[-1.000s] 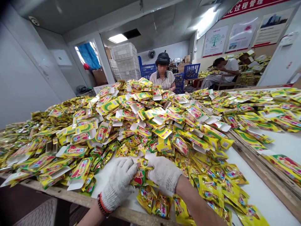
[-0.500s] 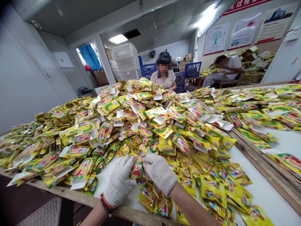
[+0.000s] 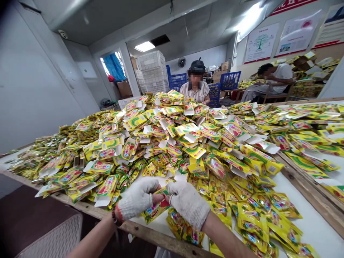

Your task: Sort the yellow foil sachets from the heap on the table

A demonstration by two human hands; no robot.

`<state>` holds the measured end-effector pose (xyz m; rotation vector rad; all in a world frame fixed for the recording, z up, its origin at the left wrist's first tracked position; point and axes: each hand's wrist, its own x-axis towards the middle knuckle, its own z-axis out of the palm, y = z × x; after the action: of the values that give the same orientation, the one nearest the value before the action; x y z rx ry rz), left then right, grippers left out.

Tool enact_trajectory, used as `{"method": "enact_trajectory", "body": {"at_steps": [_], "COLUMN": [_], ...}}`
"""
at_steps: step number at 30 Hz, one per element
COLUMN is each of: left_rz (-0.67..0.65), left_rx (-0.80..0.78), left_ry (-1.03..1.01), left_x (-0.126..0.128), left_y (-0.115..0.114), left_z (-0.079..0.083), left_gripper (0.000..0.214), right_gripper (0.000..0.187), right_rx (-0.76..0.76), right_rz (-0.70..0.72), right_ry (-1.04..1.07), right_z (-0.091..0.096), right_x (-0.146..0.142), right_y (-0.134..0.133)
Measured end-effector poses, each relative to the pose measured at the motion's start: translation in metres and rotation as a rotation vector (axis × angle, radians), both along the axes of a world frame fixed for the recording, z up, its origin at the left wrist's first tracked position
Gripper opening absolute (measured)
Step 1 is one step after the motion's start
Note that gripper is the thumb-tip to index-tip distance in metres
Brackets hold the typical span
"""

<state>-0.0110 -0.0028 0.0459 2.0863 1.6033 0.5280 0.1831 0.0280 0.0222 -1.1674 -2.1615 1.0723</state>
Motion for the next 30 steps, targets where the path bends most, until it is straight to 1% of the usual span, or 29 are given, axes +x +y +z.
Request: {"method": "enact_trajectory", "body": {"at_steps": [1,2,3,4,6,7,9,10,11,12,13,14,16,17,19,20,21,22,23,24,26,28,30], "left_rz": [-0.018,-0.017,0.005,0.045,0.155,0.211,0.296,0.323,0.342,0.357,0.373,0.391,0.428,0.443,0.449,0.441,0.426,0.413,0.402,0.396,0.39,0.406,0.423], "left_rx": [0.002,0.013,0.033,0.058,0.129,0.163,0.211,0.223,0.229,0.233,0.239,0.248,0.273,0.284,0.282,0.261,0.23,0.188,0.144,0.108,0.034,-0.033,-0.092], "left_ry": [-0.011,-0.014,-0.008,0.01,0.061,0.096,0.156,0.177,0.189,0.19,0.18,0.161,0.093,0.048,-0.065,-0.129,-0.196,-0.263,-0.327,-0.38,-0.513,-0.705,-0.895], "left_x": [-0.006,-0.013,-0.02,-0.029,-0.047,-0.055,-0.07,-0.075,-0.079,-0.081,-0.082,-0.082,-0.078,-0.075,-0.064,-0.057,-0.049,-0.04,-0.031,-0.023,-0.008,0.003,0.011], "left_y": [0.005,0.011,0.019,0.027,0.044,0.051,0.062,0.066,0.069,0.071,0.073,0.073,0.071,0.069,0.059,0.054,0.047,0.041,0.035,0.03,0.023,0.02,0.018], "left_z": [0.002,0.004,0.005,0.006,0.007,0.006,0.0,-0.004,-0.008,-0.011,-0.014,-0.014,-0.012,-0.01,-0.007,-0.007,-0.01,-0.014,-0.02,-0.027,-0.042,-0.054,-0.061], "left_gripper": [0.028,0.027,0.026,0.025,0.024,0.026,0.041,0.046,0.046,0.044,0.04,0.035,0.028,0.025,0.021,0.022,0.024,0.027,0.031,0.033,0.034,0.031,0.03], "right_gripper": [0.019,0.021,0.022,0.021,0.016,0.014,0.016,0.015,0.014,0.013,0.014,0.015,0.015,0.016,0.015,0.014,0.017,0.025,0.032,0.035,0.032,0.02,0.014], "right_rx": [0.084,0.118,0.102,0.05,-0.039,-0.042,-0.009,-0.044,-0.111,-0.178,-0.248,-0.295,-0.31,-0.274,-0.107,-0.023,0.046,0.091,0.111,0.118,0.101,0.045,-0.094], "right_rz": [-0.024,-0.048,-0.081,-0.14,-0.324,-0.457,-0.63,-0.696,-0.708,-0.711,-0.689,-0.607,-0.46,-0.364,-0.228,-0.177,-0.142,-0.116,-0.097,-0.091,-0.103,-0.129,-0.133], "right_ry": [-0.019,-0.014,0.03,0.142,0.476,0.699,0.998,1.16,1.245,1.27,1.205,1.035,0.597,0.382,0.033,-0.12,-0.249,-0.352,-0.423,-0.457,-0.429,-0.295,-0.083], "right_z": [0.005,0.011,0.018,0.025,0.039,0.046,0.056,0.059,0.06,0.058,0.053,0.046,0.026,0.015,-0.005,-0.013,-0.02,-0.025,-0.029,-0.031,-0.031,-0.026,-0.02], "right_x": [0.003,0.008,0.016,0.028,0.058,0.075,0.104,0.113,0.117,0.116,0.109,0.099,0.07,0.054,0.026,0.015,0.007,0.002,0.0,0.0,0.005,0.012,0.016], "right_y": [-0.001,-0.002,-0.001,-0.001,0.003,0.005,0.007,0.007,0.007,0.006,0.004,0.002,0.001,0.001,0.003,0.004,0.005,0.007,0.008,0.008,0.009,0.009,0.01]}}
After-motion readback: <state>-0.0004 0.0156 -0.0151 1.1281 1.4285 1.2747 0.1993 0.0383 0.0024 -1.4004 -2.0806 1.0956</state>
